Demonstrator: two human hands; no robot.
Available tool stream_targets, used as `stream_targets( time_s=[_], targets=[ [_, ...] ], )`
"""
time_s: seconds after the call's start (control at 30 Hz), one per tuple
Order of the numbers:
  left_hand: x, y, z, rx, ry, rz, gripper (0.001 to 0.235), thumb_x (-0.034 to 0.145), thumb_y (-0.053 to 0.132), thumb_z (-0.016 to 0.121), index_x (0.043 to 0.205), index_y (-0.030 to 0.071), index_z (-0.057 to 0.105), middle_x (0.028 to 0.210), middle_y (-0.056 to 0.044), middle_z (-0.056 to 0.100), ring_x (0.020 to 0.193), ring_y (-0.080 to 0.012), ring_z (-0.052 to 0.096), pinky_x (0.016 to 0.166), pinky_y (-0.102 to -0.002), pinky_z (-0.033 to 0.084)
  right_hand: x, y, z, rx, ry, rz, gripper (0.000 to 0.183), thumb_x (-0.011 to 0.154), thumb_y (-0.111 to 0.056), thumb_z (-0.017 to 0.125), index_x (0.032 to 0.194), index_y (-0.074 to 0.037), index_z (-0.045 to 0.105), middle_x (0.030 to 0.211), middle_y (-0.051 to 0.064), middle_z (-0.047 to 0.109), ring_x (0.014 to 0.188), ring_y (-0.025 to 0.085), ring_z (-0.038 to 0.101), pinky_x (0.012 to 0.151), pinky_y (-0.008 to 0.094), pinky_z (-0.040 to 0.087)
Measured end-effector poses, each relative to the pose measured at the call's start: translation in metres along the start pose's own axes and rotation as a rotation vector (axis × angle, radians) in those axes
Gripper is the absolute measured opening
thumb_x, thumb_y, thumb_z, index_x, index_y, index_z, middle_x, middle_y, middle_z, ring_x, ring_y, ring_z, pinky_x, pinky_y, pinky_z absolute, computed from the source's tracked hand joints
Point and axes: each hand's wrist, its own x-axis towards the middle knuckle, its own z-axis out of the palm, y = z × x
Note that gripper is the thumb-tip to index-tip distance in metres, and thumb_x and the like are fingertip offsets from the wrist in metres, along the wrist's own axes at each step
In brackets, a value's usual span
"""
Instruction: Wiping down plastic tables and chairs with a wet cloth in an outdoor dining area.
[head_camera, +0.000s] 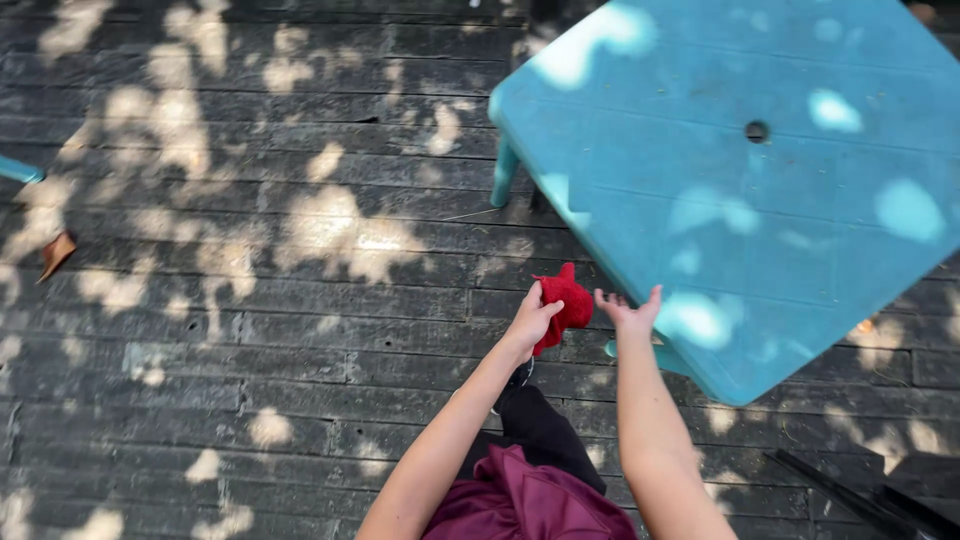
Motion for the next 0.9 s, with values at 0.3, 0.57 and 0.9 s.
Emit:
stream_targets(
  time_s=[0.3,0.57,0.9],
  targets=[
    [0.003,0.02,0.06,0.092,-0.088,-0.106,0.06,0.103,0.007,0.055,0.159,0.011,0.033,0.154,-0.02,0.046,0.144,-0.0336,0.042,0.117,-0.049,0.036,0.017,-0.005,0.035,0.21,0.15,-0.046,0.099,0.07,-0.045,0.094,0.142,-0.008,0.037,0.136,0.014,0.04,0.124,0.036,0.047,0.108,0.059,0.042],
    [0.016,-0.007,0.024,0.114,-0.12,-0.133,0.056,0.106,0.01,0.052,0.158,0.01,0.033,0.153,-0.022,0.046,0.143,-0.0351,0.043,0.117,-0.051,0.036,0.064,-0.005,-0.062,0.133,0.065,-0.078,0.1,0.067,-0.047,0.101,0.126,-0.01,0.029,0.123,0.008,0.035,0.112,0.026,0.044,0.09,0.039,0.049],
    [-0.011,-0.026,0.017,0.179,-0.251,-0.186,0.051,0.107,0.011,0.053,0.155,0.012,0.039,0.152,-0.017,0.049,0.141,-0.0315,0.046,0.115,-0.049,0.037,0.024,-0.008,-0.128,-0.073,0.05,-0.174,0.089,0.078,-0.053,0.094,0.117,-0.005,0.03,0.111,0.007,0.037,0.112,0.025,0.05,0.101,0.037,0.052]
  ],
)
